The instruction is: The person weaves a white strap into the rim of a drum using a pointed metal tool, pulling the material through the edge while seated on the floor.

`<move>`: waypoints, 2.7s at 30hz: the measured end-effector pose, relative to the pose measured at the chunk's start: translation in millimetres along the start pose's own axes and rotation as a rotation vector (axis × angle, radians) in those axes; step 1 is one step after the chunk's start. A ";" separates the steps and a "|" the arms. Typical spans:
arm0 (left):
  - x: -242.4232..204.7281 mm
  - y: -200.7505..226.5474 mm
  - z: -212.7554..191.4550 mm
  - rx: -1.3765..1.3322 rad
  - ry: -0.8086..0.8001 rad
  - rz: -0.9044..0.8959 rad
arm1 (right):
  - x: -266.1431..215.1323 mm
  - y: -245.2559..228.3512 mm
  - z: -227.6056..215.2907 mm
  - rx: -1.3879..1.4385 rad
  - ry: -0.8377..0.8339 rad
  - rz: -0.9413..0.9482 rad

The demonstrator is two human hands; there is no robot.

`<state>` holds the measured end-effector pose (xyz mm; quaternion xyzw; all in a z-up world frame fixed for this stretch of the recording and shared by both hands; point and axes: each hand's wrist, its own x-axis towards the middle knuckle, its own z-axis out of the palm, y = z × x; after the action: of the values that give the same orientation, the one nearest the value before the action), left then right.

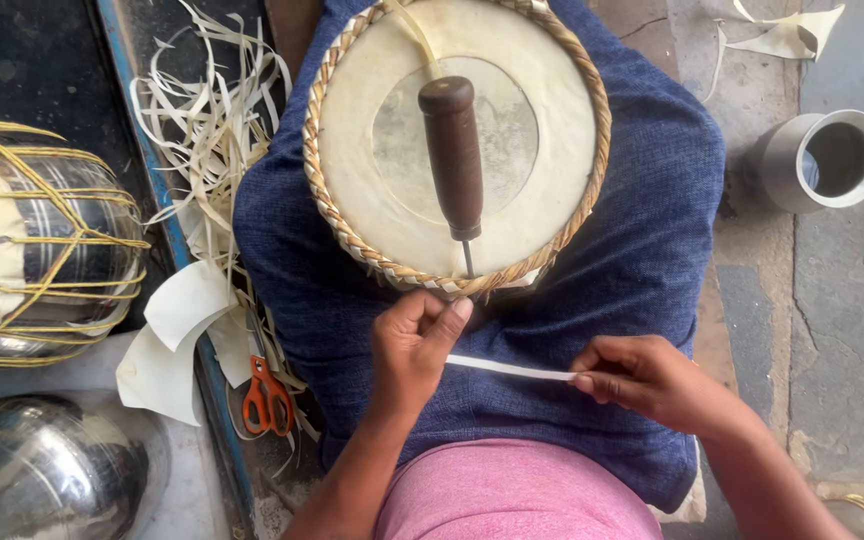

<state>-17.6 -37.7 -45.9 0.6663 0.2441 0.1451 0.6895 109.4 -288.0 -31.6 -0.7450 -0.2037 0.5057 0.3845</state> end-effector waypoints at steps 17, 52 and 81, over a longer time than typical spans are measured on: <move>-23.8 16.4 -7.2 -0.310 -0.487 -0.116 | 18.8 -41.0 26.9 -0.504 0.180 -0.372; -8.8 -17.2 13.4 -0.003 0.022 -0.284 | 41.9 -209.4 -10.6 -0.381 0.831 -1.049; 11.3 -81.1 -5.0 -0.068 0.271 0.194 | 138.1 -220.3 18.8 0.475 0.453 -0.867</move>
<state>-21.0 -33.1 -127.8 0.6375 0.2641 0.3076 0.6551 167.0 -48.6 53.8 -0.5758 -0.2845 0.1595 0.7497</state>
